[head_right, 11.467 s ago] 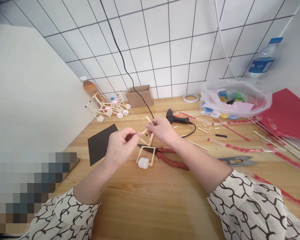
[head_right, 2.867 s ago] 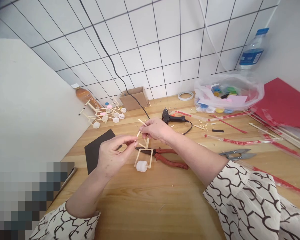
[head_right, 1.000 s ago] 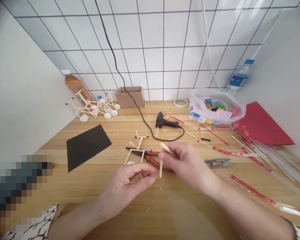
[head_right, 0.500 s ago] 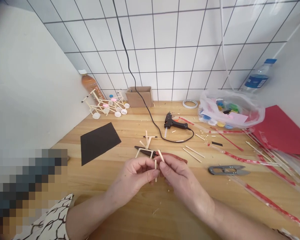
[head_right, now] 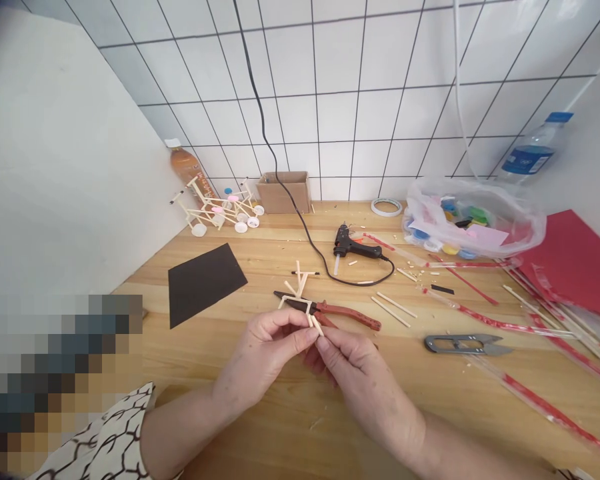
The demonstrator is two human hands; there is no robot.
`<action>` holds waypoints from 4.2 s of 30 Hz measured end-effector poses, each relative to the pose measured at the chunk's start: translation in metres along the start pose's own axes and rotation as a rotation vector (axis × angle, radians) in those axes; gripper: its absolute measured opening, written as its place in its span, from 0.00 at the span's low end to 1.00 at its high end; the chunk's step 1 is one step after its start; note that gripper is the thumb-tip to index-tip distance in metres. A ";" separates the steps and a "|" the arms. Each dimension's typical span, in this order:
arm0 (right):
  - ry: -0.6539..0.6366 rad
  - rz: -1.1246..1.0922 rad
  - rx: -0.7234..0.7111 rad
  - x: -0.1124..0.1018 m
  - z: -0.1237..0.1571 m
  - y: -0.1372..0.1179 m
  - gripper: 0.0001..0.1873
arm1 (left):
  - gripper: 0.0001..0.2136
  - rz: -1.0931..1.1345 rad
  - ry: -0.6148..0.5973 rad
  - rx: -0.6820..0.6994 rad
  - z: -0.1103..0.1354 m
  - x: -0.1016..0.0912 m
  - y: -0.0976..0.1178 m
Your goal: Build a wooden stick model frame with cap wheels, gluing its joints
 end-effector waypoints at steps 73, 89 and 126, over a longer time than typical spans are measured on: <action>-0.005 0.607 -0.126 -0.028 0.000 -0.016 0.12 | 0.05 -0.326 0.015 0.088 0.000 -0.009 0.007; -0.192 1.302 -0.344 0.001 0.018 -0.024 0.10 | 0.09 -0.948 -0.216 0.403 0.014 0.016 0.007; 0.113 1.026 -0.371 -0.060 0.000 -0.043 0.08 | 0.10 -0.642 -0.216 0.023 0.014 0.004 0.011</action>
Point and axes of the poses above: each hand's wrist, its own z-axis away from the middle knuckle, its own x-axis out of the palm, y = z × x, the point moved 6 cm from there along -z, towards the middle knuckle, and after that the axes turned 4 degrees about -x, right-handed, at the moved point
